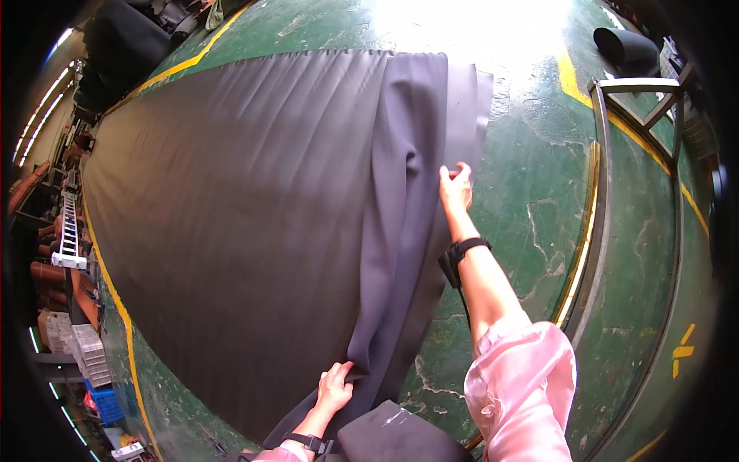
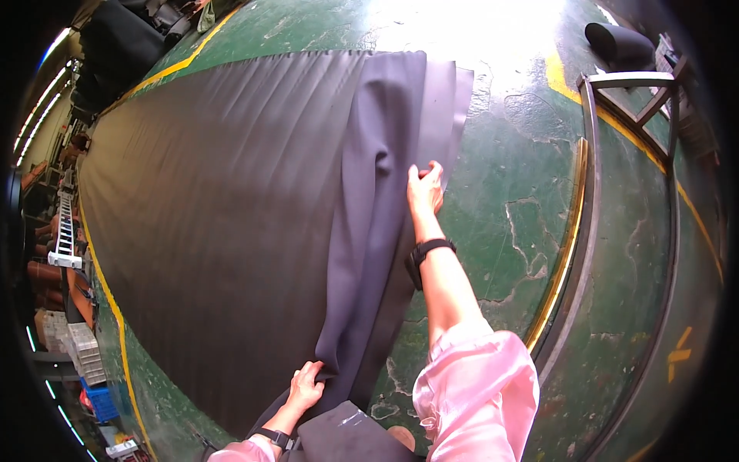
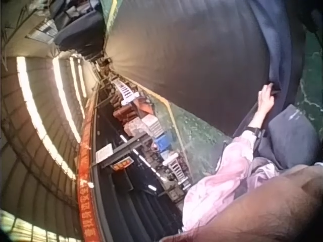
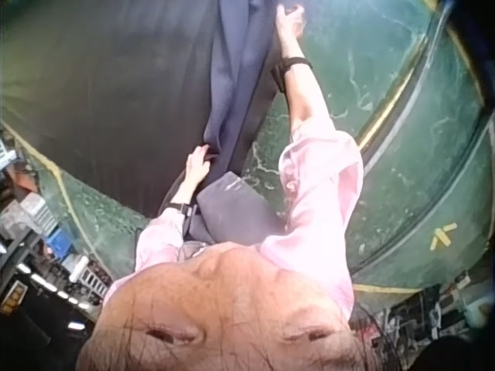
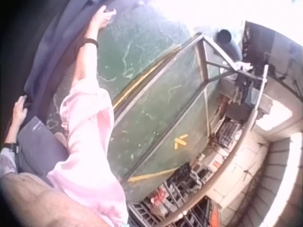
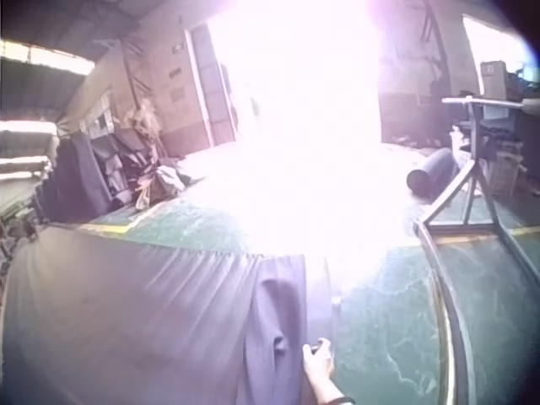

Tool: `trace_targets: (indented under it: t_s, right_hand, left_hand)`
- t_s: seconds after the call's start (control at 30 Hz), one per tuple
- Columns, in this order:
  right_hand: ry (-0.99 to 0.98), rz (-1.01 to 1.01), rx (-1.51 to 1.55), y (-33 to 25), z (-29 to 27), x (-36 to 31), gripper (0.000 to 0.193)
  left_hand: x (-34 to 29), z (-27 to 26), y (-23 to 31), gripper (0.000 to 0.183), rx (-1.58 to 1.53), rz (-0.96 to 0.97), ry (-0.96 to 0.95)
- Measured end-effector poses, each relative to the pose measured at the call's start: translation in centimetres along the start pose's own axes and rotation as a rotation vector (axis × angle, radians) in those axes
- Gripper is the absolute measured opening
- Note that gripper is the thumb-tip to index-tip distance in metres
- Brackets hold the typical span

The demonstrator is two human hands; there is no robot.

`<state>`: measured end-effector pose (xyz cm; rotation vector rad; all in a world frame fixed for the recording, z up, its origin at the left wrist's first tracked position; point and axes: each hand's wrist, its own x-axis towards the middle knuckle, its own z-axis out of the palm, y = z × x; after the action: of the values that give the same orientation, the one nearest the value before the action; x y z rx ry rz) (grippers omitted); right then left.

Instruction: Cutting a large sheet of black material using scissors and a ruler in a shoe factory.

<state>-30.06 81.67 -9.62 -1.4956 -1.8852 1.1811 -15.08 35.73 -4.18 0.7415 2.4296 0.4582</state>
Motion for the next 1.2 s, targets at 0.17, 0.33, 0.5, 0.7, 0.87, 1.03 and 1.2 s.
trace_targets:
  t_s: [0.17, 0.33, 0.5, 0.7, 0.87, 1.03, 1.2]
  right_hand:
    - [0.015, 0.01, -0.144, -3.3, 2.1, 2.4, 0.077]
    - [0.099, 0.002, -0.183, 1.1, 2.3, 4.9, 0.042]
    - [-0.202, -0.013, 0.424, 5.7, 1.3, 8.2, 0.031]
    - [0.199, -0.222, -0.058, 6.2, -3.4, 6.0, 0.033]
    - [0.337, -0.561, -0.782, 12.4, -11.2, 5.3, 0.049]
    - [0.162, -0.53, -0.751, 8.0, -11.1, 3.1, 0.046]
    - [0.297, -0.479, -1.02, 12.2, -14.0, 5.0, 0.047]
  left_hand:
    - [-0.3, 1.4, -1.3, 0.047, 0.053, 0.01, -0.058]
    - [0.9, 0.0, 0.9, 0.04, 0.001, -0.086, -0.151]
    - [-1.4, -0.2, 4.9, 0.031, -0.028, 0.108, -0.28]
    - [2.0, 0.1, 7.3, 0.039, -0.036, 0.181, -0.536]
    - [11.6, -2.2, 6.3, 0.027, -0.794, -0.054, -0.049]
    - [28.8, -7.7, 11.0, 0.054, -1.235, -0.473, -0.034]
    - [43.4, -5.9, 19.5, 0.102, -1.07, -0.087, 0.062]
